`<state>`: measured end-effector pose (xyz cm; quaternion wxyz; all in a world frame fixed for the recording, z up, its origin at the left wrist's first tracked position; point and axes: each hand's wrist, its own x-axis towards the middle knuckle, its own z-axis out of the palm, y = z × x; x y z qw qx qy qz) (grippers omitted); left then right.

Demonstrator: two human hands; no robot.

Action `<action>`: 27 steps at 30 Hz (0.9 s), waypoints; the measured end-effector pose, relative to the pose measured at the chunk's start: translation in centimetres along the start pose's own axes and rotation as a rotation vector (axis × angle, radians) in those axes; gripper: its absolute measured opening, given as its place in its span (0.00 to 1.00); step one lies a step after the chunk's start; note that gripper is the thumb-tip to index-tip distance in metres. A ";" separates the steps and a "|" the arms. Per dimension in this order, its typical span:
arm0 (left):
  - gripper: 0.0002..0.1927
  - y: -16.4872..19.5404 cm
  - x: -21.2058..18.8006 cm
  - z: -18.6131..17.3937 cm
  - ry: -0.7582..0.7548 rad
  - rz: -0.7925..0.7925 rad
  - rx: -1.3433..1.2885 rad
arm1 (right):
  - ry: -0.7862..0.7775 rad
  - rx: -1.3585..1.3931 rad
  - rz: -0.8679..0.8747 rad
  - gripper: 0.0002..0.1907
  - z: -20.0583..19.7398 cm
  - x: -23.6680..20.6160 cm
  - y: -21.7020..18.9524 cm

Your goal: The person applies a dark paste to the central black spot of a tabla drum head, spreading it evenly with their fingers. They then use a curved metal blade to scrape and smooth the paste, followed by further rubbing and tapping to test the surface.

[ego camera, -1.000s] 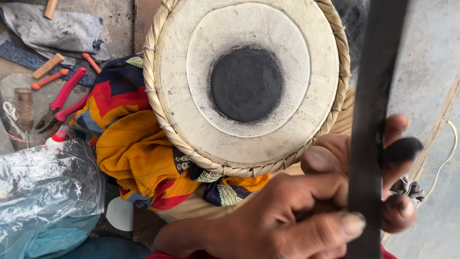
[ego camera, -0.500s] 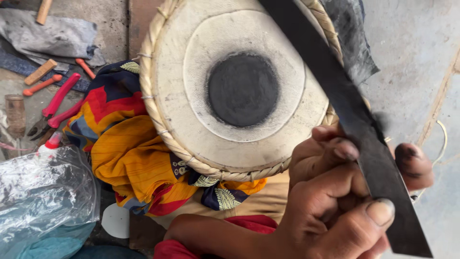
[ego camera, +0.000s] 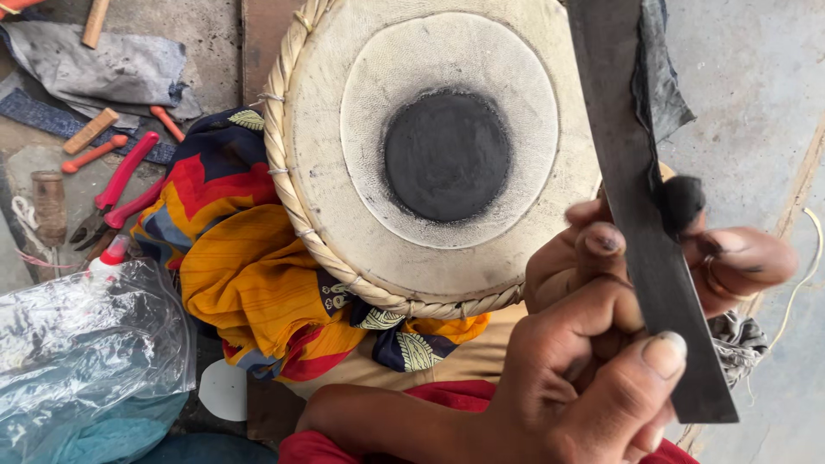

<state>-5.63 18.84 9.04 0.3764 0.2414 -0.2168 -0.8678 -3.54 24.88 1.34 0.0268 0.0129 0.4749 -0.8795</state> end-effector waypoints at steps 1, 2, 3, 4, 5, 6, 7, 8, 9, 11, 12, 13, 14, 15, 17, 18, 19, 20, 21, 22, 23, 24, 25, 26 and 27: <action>0.23 -1.9 1.2 0.8 0.187 0.523 0.389 | -0.011 -0.009 0.007 0.21 0.0 -0.2 -0.1; 0.22 -2.4 0.8 0.6 0.208 0.724 0.603 | -0.019 -0.025 0.003 0.21 0.0 -0.2 0.0; 0.22 -3.8 0.8 0.3 0.272 0.930 0.808 | -0.021 -0.031 0.009 0.21 0.2 -0.4 -0.2; 0.20 -3.8 -0.8 -0.7 0.168 0.812 0.833 | -0.023 -0.030 0.010 0.20 0.3 -0.4 -0.1; 0.19 -4.2 -2.0 -1.7 0.094 0.638 0.716 | -0.027 -0.039 0.015 0.20 0.5 -0.5 -0.1; 0.19 -4.3 -3.4 -2.9 0.047 0.462 0.601 | -0.026 -0.048 0.013 0.20 0.6 -0.4 -0.1; 0.19 -4.4 -4.4 -3.8 0.030 0.232 0.349 | -0.028 -0.053 0.013 0.20 0.8 -0.4 0.0; 0.20 -4.4 -5.3 -4.7 0.015 0.003 0.096 | -0.030 -0.053 0.017 0.20 0.9 -0.2 0.0; 0.21 -4.1 -6.0 -5.4 -0.003 -0.223 -0.155 | -0.030 -0.058 0.014 0.20 0.9 -0.2 0.1; 0.17 -3.6 -6.2 -6.2 -0.080 -0.438 -0.377 | -0.033 -0.060 0.005 0.20 0.8 0.0 0.2; 0.16 -3.3 -5.8 -6.3 -0.125 -0.455 -0.393 | -0.031 -0.068 -0.006 0.20 0.6 0.3 0.2; 0.14 -2.9 -5.4 -6.3 -0.162 -0.463 -0.400 | -0.040 -0.070 -0.015 0.20 0.5 0.1 0.2; 0.12 -2.6 -5.0 -6.0 -0.211 -0.466 -0.409 | -0.040 -0.075 -0.028 0.20 0.3 0.4 0.2; 0.11 -2.3 -4.5 -5.9 -0.231 -0.474 -0.407 | -0.042 -0.084 -0.029 0.20 0.3 0.2 0.1; 0.08 -1.7 -4.0 -5.4 -0.278 -0.488 -0.398 | -0.053 -0.106 -0.039 0.20 0.3 0.4 0.2; 0.07 -1.4 -3.8 -5.1 -0.301 -0.493 -0.386 | -0.066 -0.114 -0.039 0.20 0.5 0.6 0.3; 0.07 -1.0 -3.6 -5.0 -0.321 -0.498 -0.377 | -0.069 -0.126 -0.045 0.20 0.8 0.8 0.4; 0.07 -0.5 -3.5 -4.8 -0.341 -0.493 -0.355 | -0.075 -0.140 -0.040 0.20 1.2 1.0 0.6; 0.08 0.0 -3.2 -4.8 -0.359 -0.475 -0.306 | -0.086 -0.157 -0.052 0.20 1.7 1.4 0.7; 0.09 0.7 -3.0 -4.8 -0.373 -0.427 -0.195 | -0.097 -0.179 -0.059 0.20 2.4 1.8 0.9; 0.08 1.6 -2.6 -5.0 -0.392 -0.379 -0.022 | -0.104 -0.201 -0.065 0.20 2.9 2.4 1.1; 0.08 2.6 -2.1 -5.4 -0.407 -0.331 0.152 | -0.112 -0.244 -0.083 0.20 3.5 2.8 1.2; 0.09 3.5 -1.4 -6.0 -0.437 -0.350 0.322 | -0.127 -0.301 -0.105 0.20 3.9 3.2 1.2; 0.10 4.4 -0.8 -6.7 -0.474 -0.368 0.492 | -0.138 -0.332 -0.099 0.20 4.2 3.5 1.1; 0.10 4.9 -0.3 -7.3 -0.505 -0.438 0.529 | -0.152 -0.342 -0.064 0.21 4.2 3.7 0.9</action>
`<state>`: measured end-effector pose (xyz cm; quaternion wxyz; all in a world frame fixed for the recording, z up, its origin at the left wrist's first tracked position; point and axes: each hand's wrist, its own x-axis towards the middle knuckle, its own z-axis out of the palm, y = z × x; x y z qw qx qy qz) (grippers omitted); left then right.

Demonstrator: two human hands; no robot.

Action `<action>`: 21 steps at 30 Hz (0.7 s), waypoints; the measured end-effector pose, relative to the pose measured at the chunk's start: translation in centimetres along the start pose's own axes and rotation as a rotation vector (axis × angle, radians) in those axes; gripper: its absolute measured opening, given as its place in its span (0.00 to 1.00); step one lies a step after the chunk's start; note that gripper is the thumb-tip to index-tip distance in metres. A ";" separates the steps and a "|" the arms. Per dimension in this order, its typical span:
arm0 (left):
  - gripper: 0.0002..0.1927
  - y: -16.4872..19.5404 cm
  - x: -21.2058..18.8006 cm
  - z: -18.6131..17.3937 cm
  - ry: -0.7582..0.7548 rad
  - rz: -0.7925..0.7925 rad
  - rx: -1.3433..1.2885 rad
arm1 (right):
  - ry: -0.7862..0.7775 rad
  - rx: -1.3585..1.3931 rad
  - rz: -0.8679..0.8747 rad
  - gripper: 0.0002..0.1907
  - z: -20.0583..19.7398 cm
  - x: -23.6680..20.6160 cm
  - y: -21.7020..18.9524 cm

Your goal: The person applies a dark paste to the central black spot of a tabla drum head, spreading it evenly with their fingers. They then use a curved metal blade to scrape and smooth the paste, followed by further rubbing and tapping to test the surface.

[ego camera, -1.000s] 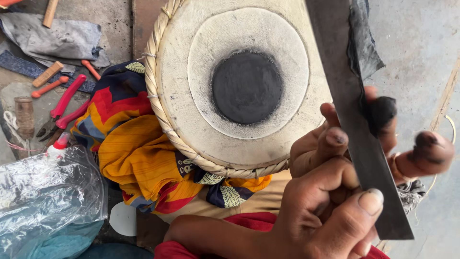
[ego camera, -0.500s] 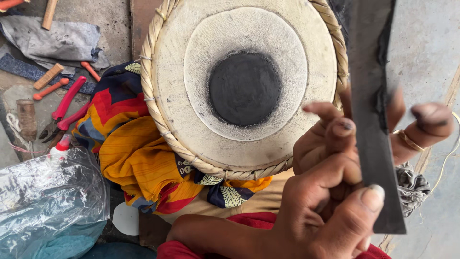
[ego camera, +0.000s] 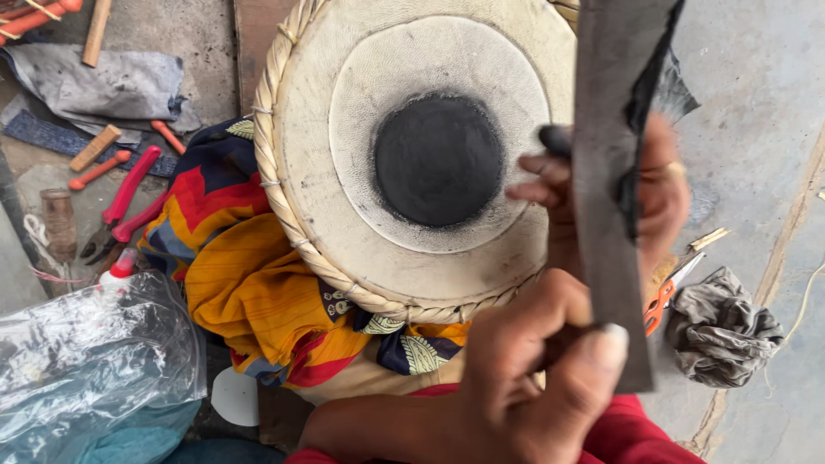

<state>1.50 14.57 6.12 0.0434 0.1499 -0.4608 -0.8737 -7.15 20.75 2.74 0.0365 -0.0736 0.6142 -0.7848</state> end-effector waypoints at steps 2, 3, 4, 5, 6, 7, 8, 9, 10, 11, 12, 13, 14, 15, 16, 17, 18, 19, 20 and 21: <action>0.10 0.0 0.0 -1.8 -0.075 -0.015 0.076 | -0.070 0.072 0.150 0.19 -0.7 0.0 -0.5; 0.09 -0.1 -0.1 -2.4 -0.100 0.010 0.105 | -0.107 0.132 0.246 0.17 -1.4 -0.1 -0.7; 0.09 -0.3 0.0 -2.9 -0.125 0.037 0.133 | -0.163 0.137 0.302 0.16 -2.3 -0.5 -1.0; 0.09 -0.5 0.0 -3.2 -0.148 0.040 0.144 | -0.192 0.132 0.337 0.15 -3.2 -0.7 -1.1; 0.09 -0.6 0.1 -3.4 -0.162 0.039 0.155 | -0.222 0.126 0.371 0.15 -4.1 -1.0 -1.3; 0.09 -0.7 0.3 -3.4 -0.175 0.038 0.167 | -0.224 0.111 0.388 0.15 -5.0 -1.2 -1.3; 0.09 -0.8 0.4 -3.4 -0.174 0.032 0.180 | -0.210 0.124 0.413 0.15 -5.7 -1.3 -1.3; 0.09 -0.7 0.5 -3.4 -0.173 0.024 0.192 | -0.195 0.138 0.439 0.15 -6.3 -1.3 -1.2; 0.09 -0.6 0.6 -3.4 -0.162 0.017 0.228 | -0.162 0.182 0.468 0.15 -6.8 -1.2 -1.1; 0.09 -0.5 0.7 -3.4 -0.151 0.012 0.267 | -0.132 0.229 0.495 0.15 -7.1 -1.2 -1.0; 0.10 -0.4 0.9 -3.5 -0.137 0.009 0.310 | -0.157 0.204 0.471 0.15 -7.2 -1.1 -0.9; 0.09 -0.3 1.0 -3.5 -0.133 0.034 0.323 | -0.183 0.178 0.450 0.16 -7.2 -0.9 -0.9; 0.09 -0.3 1.1 -3.6 -0.128 0.054 0.334 | -0.188 0.156 0.451 0.16 -7.1 -0.9 -0.8; 0.09 -0.3 1.1 -3.7 -0.122 0.070 0.344 | -0.193 0.134 0.452 0.16 -7.0 -0.7 -0.7; 0.08 -0.4 1.1 -3.8 -0.118 0.070 0.370 | -0.179 0.118 0.468 0.15 -6.9 -0.7 -0.6; 0.08 -0.6 1.2 -3.9 -0.116 0.075 0.397 | -0.182 0.126 0.483 0.15 -6.8 -0.6 -0.5; 0.08 -0.7 1.2 -4.1 -0.115 0.082 0.423 | -0.185 0.134 0.498 0.15 -6.7 -0.6 -0.3; 0.08 -0.9 1.3 -4.2 -0.117 0.101 0.452 | -0.202 0.167 0.516 0.15 -6.8 -0.6 -0.2; 0.07 -1.0 1.4 -4.3 -0.119 0.119 0.480 | -0.215 0.189 0.525 0.15 -6.8 -0.5 0.1; 0.07 -1.1 1.4 -4.4 -0.120 0.135 0.507 | -0.229 0.210 0.534 0.15 -6.9 -0.4 0.3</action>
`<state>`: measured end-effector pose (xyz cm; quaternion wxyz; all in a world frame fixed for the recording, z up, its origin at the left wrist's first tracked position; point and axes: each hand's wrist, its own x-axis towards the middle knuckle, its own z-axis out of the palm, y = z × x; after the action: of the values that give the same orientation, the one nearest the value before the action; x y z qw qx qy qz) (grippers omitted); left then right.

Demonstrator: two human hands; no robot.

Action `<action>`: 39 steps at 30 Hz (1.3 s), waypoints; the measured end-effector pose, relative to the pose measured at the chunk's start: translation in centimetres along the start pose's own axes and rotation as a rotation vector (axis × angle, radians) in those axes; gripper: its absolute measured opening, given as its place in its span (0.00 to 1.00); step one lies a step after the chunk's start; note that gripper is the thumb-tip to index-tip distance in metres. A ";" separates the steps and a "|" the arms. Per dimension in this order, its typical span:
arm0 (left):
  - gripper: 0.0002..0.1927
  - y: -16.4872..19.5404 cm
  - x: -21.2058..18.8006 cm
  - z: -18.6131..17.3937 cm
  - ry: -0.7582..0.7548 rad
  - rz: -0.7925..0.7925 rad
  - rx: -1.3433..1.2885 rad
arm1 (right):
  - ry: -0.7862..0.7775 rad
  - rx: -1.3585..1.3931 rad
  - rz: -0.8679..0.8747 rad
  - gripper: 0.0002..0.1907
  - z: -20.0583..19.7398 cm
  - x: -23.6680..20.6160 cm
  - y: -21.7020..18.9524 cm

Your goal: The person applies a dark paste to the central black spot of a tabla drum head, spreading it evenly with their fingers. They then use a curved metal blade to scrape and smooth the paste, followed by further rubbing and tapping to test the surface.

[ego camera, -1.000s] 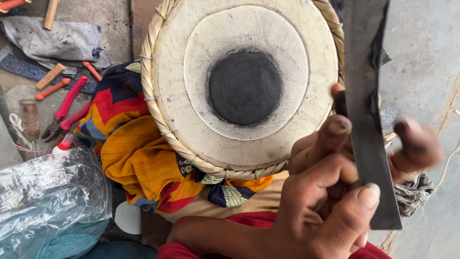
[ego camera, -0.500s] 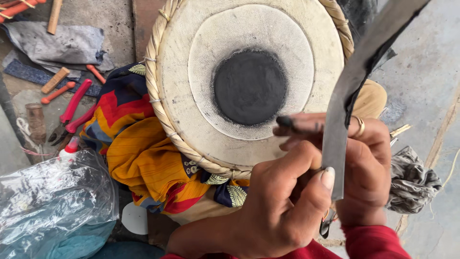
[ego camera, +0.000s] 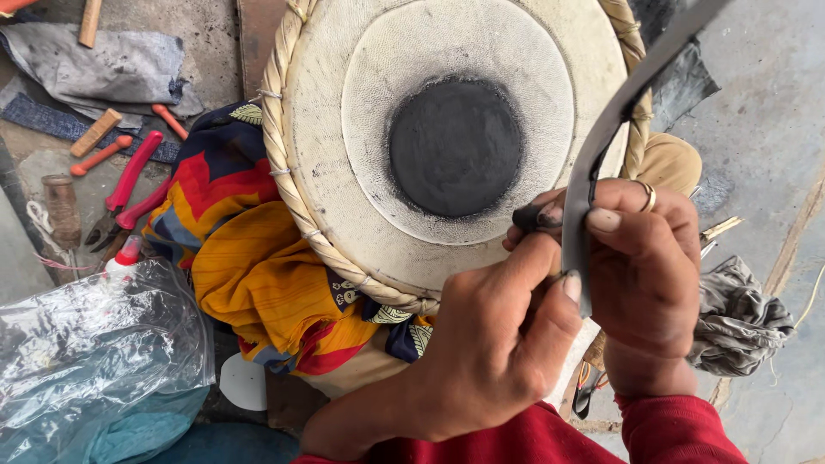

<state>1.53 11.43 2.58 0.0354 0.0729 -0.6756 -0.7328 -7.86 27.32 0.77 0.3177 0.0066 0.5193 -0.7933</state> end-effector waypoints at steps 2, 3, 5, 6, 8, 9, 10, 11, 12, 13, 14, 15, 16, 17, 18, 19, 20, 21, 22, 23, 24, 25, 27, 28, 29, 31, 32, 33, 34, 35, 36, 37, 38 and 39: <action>0.08 -0.1 0.1 -0.2 0.007 -0.002 0.019 | -0.018 0.022 -0.004 0.16 -0.3 0.4 0.3; 0.08 -0.1 0.2 -0.3 0.010 -0.002 0.027 | -0.025 0.034 -0.010 0.16 -0.3 0.7 0.5; 0.07 0.0 0.2 -0.4 0.007 0.029 0.051 | -0.024 0.062 -0.026 0.16 -0.2 1.2 0.7; 0.07 0.1 0.3 -0.5 0.008 0.038 0.065 | -0.020 0.073 -0.034 0.16 0.1 1.4 0.6; 0.05 0.1 0.3 -0.5 0.009 0.051 0.095 | 0.010 0.071 -0.044 0.16 0.9 1.7 0.5; 0.05 0.1 0.3 -0.5 0.010 0.061 0.110 | 0.029 0.068 -0.044 0.16 1.4 1.8 0.4; 0.05 0.0 0.3 -0.3 0.012 0.065 0.132 | 0.053 0.058 -0.033 0.16 1.9 2.0 0.3; 0.05 -0.1 0.3 -0.2 0.017 0.067 0.152 | 0.086 0.090 -0.030 0.16 2.4 2.2 0.2; 0.05 -0.1 0.2 0.0 0.022 0.064 0.174 | 0.119 0.121 -0.028 0.16 2.8 2.4 0.0; 0.05 -0.2 0.1 0.2 0.017 0.062 0.180 | 0.161 0.196 -0.036 0.15 3.1 2.6 -0.1; 0.06 -0.3 0.1 0.4 0.010 0.063 0.188 | 0.201 0.271 -0.046 0.15 3.2 2.8 -0.2; 0.06 -0.4 0.0 0.6 0.003 0.067 0.197 | 0.158 0.247 -0.082 0.15 3.3 3.1 -0.3; 0.06 -0.4 0.0 0.7 -0.002 0.066 0.207 | 0.116 0.221 -0.118 0.15 3.2 3.3 -0.4; 0.06 -0.4 -0.1 0.8 -0.006 0.064 0.214 | 0.085 0.217 -0.143 0.15 3.0 3.6 -0.4; 0.05 -0.4 -0.1 0.9 -0.008 0.060 0.222 | 0.054 0.213 -0.167 0.15 2.8 3.8 -0.4; 0.06 -0.4 -0.1 0.9 -0.008 0.064 0.235 | 0.033 0.237 -0.179 0.15 2.5 4.1 -0.5; 0.06 -0.3 -0.1 0.9 -0.007 0.066 0.246 | 0.017 0.243 -0.186 0.15 2.3 4.3 -0.5; 0.06 -0.3 -0.1 0.8 -0.007 0.070 0.258 | 0.002 0.248 -0.193 0.14 2.1 4.5 -0.6; 0.06 -0.3 -0.1 0.8 -0.009 0.067 0.250 | -0.009 0.236 -0.199 0.14 2.0 4.7 -0.7; 0.05 -0.3 -0.2 0.7 -0.012 0.065 0.242 | -0.015 0.224 -0.213 0.14 2.0 4.8 -0.7; 0.05 -0.4 -0.2 0.7 -0.014 0.063 0.235 | -0.021 0.212 -0.228 0.14 2.0 5.1 -0.8; 0.06 -0.5 -0.2 0.7 -0.017 0.062 0.235 | -0.020 0.200 -0.249 0.15 2.1 5.3 -0.9; 0.06 -0.8 -0.4 0.8 -0.024 0.054 0.234 | -0.003 0.203 -0.277 0.14 2.2 5.8 -1.0; 0.06 -0.9 -0.5 0.8 -0.032 0.036 0.229 | 0.013 0.215 -0.287 0.14 2.0 6.0 -1.0; 0.06 -1.1 -0.5 0.9 -0.042 0.018 0.227 | 0.014 0.220 -0.294 0.14 1.7 6.3 -0.9; 0.06 -1.3 -0.6 1.0 -0.043 -0.016 0.196 | 0.005 0.216 -0.302 0.15 0.4 6.7 -0.7; 0.06 -1.3 -0.6 0.9 -0.034 -0.031 0.165 | 0.002 0.207 -0.301 0.15 -0.6 6.8 -0.6; 0.07 -1.3 -0.6 0.9 -0.024 -0.046 0.134 | -0.001 0.199 -0.300 0.16 -1.9 6.9 -0.5; 0.07 -1.3 -0.6 0.7 -0.016 -0.068 0.111 | 0.001 0.192 -0.297 0.16 -3.5 7.1 -0.5; 0.07 -1.3 -0.6 0.4 -0.006 -0.087 0.086 | 0.007 0.188 -0.299 0.16 -5.3 7.2 -0.6; 0.08 -1.2 -0.6 0.1 0.007 -0.101 0.061 | 0.013 0.183 -0.302 0.16 -7.2 7.5 -0.8; 0.09 -1.1 -0.6 -0.2 0.004 -0.120 -0.003 | 0.018 0.170 -0.300 0.16 -9.2 7.9 -1.1; 0.10 -1.1 -0.6 -0.6 0.008 -0.141 -0.061 | 0.033 0.134 -0.295 0.15 -11.3 8.5 -1.6; 0.12 -1.0 -0.8 -1.1 0.006 -0.167 -0.110 | 0.083 0.055 -0.293 0.15 -13.3 9.5 -2.1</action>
<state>2.50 10.54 1.51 -0.0198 0.1292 -0.6259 -0.7689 -20.71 34.18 -6.89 0.1764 -0.0276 0.5055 -0.8442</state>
